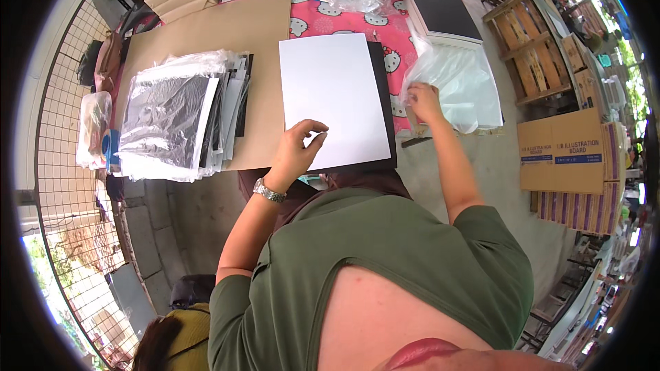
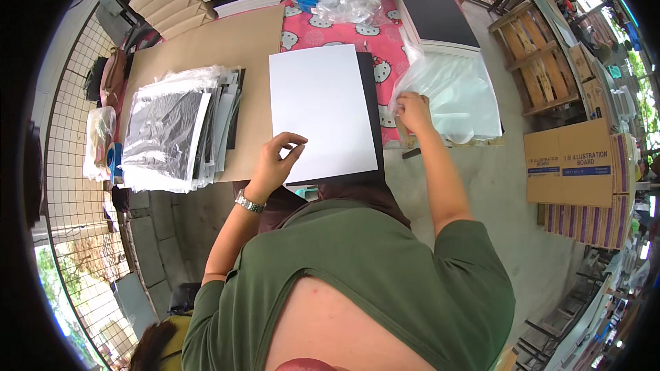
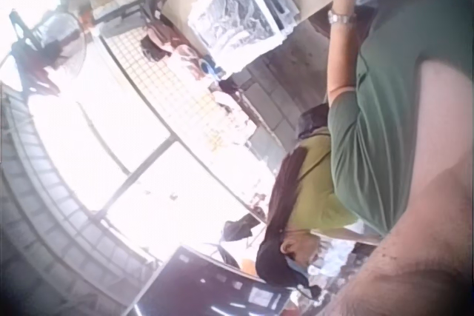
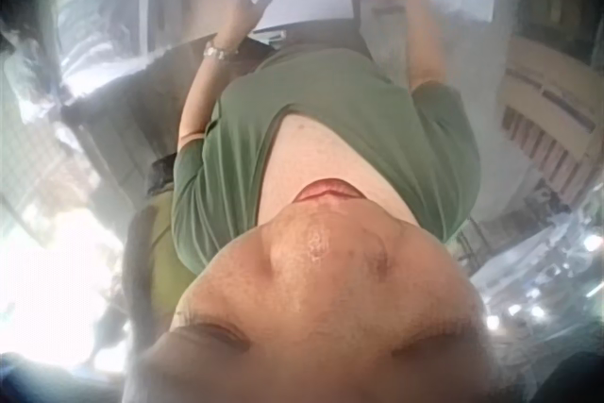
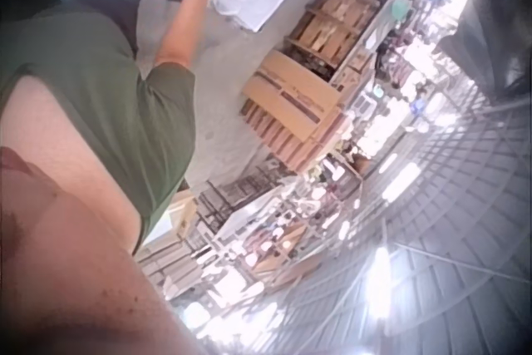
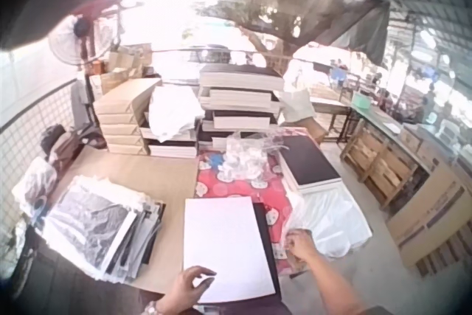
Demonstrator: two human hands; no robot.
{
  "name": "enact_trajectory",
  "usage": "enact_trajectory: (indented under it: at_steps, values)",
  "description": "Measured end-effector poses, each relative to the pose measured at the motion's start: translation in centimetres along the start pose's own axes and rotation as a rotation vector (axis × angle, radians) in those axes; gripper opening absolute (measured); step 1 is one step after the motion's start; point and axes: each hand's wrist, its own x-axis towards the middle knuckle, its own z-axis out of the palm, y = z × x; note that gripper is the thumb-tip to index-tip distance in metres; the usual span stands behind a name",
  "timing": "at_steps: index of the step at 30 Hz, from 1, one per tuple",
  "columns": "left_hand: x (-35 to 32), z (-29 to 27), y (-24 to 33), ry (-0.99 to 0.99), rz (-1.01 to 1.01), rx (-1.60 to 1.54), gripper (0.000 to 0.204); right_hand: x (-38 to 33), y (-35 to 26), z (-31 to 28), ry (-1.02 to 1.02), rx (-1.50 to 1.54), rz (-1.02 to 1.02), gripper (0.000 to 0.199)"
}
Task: The person places black cardstock sheets into individual plastic bags, smoothing the bags and stacking the finished items.
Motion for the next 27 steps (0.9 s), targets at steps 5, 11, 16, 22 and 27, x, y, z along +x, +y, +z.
enact_trajectory:
  at_steps: [5, 11, 16, 22, 27]
  values:
    - [0.1, -0.2, 0.4, 0.024, -0.026, -0.057, 0.011, 0.1, -0.8, 1.1, 0.102, 0.246, 0.124, 0.019]
    - [0.7, 1.3, 0.2, -0.089, 0.083, 0.052, 0.017, -0.8, -7.3, -3.6, -0.122, 0.293, -0.305, 0.011]
    - [3.8, 4.4, 1.6, -0.313, 0.184, -0.187, 0.060, -0.1, -13.6, -7.4, -0.462, 0.865, -0.091, 0.011]
    - [5.3, 4.5, 1.6, -0.076, -0.317, -0.428, 0.017, 0.3, -16.6, -8.9, -0.158, 1.265, 0.376, 0.022]
    - [3.7, 2.2, 1.8, 0.049, -0.242, -0.703, 0.007, 1.0, -16.9, -9.0, -0.248, 1.301, 0.402, 0.010]
